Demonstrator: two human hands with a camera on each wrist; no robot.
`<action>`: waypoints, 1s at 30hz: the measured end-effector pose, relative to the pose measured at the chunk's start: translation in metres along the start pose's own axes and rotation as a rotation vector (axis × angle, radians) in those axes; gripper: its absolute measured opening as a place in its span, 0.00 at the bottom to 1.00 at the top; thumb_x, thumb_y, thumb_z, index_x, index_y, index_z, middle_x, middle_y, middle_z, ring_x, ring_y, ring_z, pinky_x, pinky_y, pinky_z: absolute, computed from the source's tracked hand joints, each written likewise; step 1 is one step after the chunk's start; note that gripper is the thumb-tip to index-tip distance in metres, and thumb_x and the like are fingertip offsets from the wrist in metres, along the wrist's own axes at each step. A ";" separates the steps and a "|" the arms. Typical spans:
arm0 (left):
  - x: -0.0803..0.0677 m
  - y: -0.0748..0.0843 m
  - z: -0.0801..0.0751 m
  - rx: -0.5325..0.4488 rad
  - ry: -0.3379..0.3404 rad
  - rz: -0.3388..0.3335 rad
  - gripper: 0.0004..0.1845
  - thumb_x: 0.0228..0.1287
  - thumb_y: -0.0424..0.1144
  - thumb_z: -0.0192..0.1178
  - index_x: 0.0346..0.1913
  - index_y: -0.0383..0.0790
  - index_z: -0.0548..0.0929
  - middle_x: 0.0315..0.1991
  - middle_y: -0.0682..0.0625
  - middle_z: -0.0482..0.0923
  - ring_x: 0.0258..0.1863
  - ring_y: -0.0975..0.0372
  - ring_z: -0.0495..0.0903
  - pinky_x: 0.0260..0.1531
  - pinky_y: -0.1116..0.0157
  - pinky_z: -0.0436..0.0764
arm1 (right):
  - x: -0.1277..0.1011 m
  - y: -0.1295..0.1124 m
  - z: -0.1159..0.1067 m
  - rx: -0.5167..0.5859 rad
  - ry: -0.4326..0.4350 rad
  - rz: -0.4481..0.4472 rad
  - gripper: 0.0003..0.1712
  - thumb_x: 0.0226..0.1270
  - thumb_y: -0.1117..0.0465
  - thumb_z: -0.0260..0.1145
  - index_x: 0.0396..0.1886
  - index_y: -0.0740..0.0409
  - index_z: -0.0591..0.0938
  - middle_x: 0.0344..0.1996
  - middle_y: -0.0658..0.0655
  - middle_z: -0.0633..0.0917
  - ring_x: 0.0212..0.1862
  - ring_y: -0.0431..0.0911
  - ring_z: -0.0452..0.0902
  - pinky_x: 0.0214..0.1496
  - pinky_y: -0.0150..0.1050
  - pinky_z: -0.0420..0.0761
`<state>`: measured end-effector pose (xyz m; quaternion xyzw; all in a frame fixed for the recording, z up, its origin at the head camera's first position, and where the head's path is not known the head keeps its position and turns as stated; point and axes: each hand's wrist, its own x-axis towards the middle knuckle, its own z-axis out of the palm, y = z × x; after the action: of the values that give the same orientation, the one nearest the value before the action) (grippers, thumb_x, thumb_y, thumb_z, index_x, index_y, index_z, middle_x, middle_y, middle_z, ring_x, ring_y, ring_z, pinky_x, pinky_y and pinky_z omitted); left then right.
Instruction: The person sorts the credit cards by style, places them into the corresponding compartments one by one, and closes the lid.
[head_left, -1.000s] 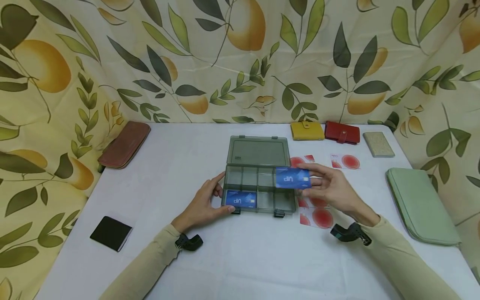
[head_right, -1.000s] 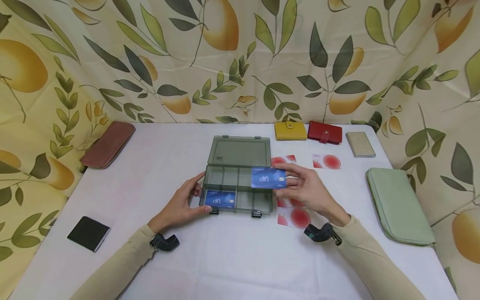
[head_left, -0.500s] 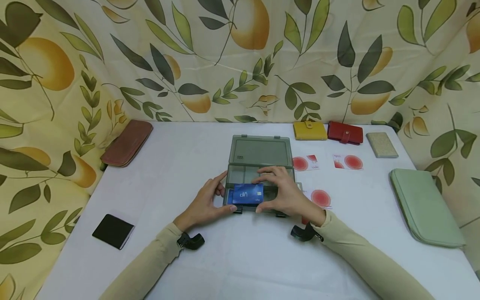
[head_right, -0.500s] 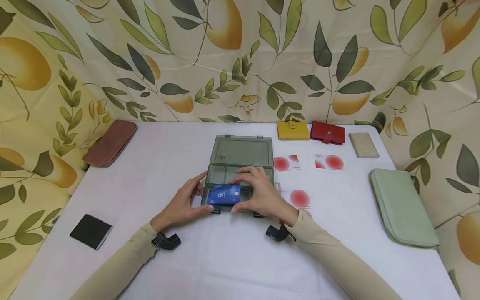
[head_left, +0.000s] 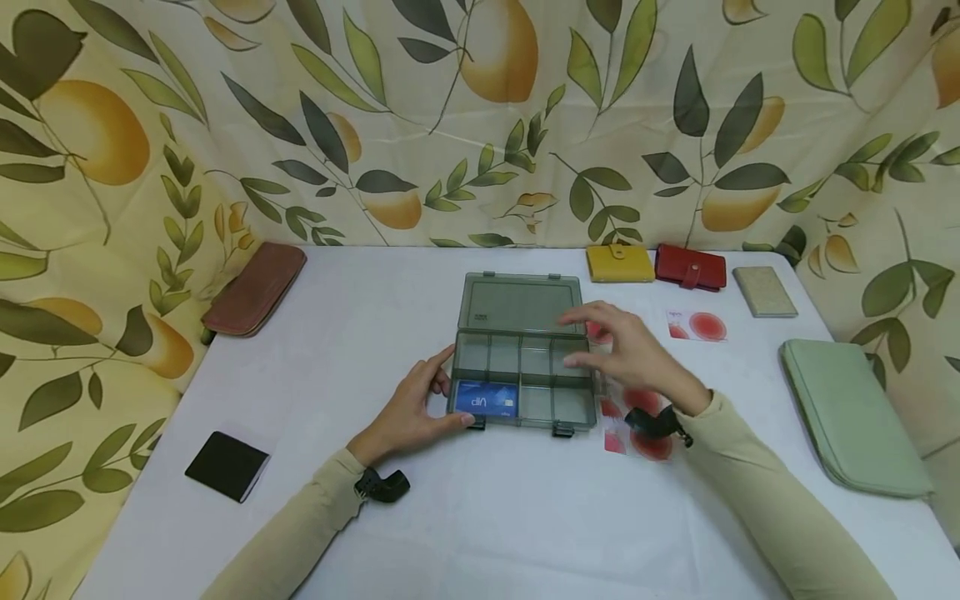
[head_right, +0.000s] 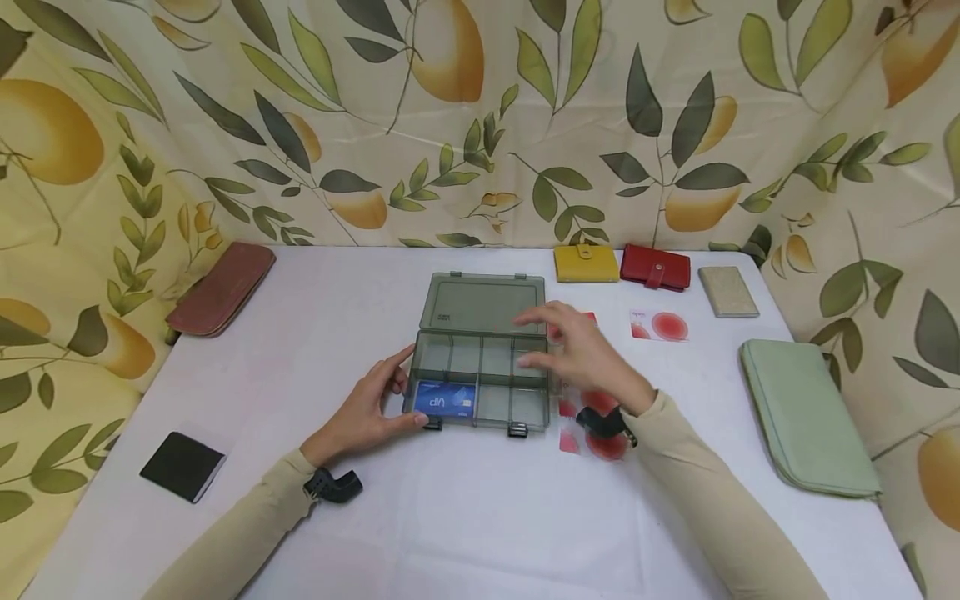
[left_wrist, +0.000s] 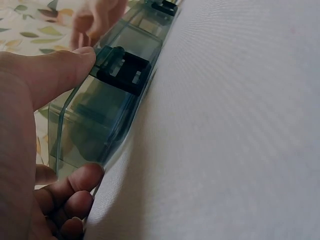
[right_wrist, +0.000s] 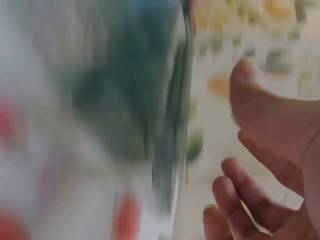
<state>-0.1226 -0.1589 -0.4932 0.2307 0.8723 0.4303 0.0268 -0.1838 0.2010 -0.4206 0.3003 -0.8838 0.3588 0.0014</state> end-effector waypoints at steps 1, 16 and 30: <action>0.000 0.000 0.000 0.001 0.001 0.001 0.58 0.57 0.49 0.79 0.85 0.40 0.57 0.46 0.49 0.77 0.46 0.60 0.72 0.54 0.59 0.75 | 0.000 0.009 -0.010 -0.022 0.002 0.024 0.33 0.58 0.62 0.84 0.64 0.60 0.84 0.62 0.63 0.84 0.61 0.62 0.79 0.54 0.61 0.83; 0.000 -0.002 0.001 -0.004 0.000 -0.005 0.57 0.57 0.50 0.79 0.85 0.41 0.57 0.45 0.51 0.76 0.46 0.61 0.71 0.53 0.61 0.74 | 0.001 0.094 -0.051 -0.097 -0.199 0.298 0.35 0.64 0.59 0.81 0.70 0.61 0.80 0.64 0.67 0.81 0.65 0.64 0.73 0.69 0.68 0.72; -0.001 0.000 0.001 -0.004 -0.003 -0.020 0.57 0.58 0.52 0.78 0.85 0.44 0.57 0.46 0.51 0.76 0.46 0.61 0.71 0.52 0.60 0.74 | -0.002 0.090 -0.051 -0.162 -0.201 0.364 0.26 0.68 0.62 0.76 0.60 0.67 0.78 0.44 0.64 0.80 0.49 0.57 0.72 0.51 0.51 0.77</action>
<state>-0.1215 -0.1587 -0.4938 0.2225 0.8736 0.4316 0.0329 -0.2407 0.2848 -0.4398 0.1687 -0.9450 0.2495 -0.1274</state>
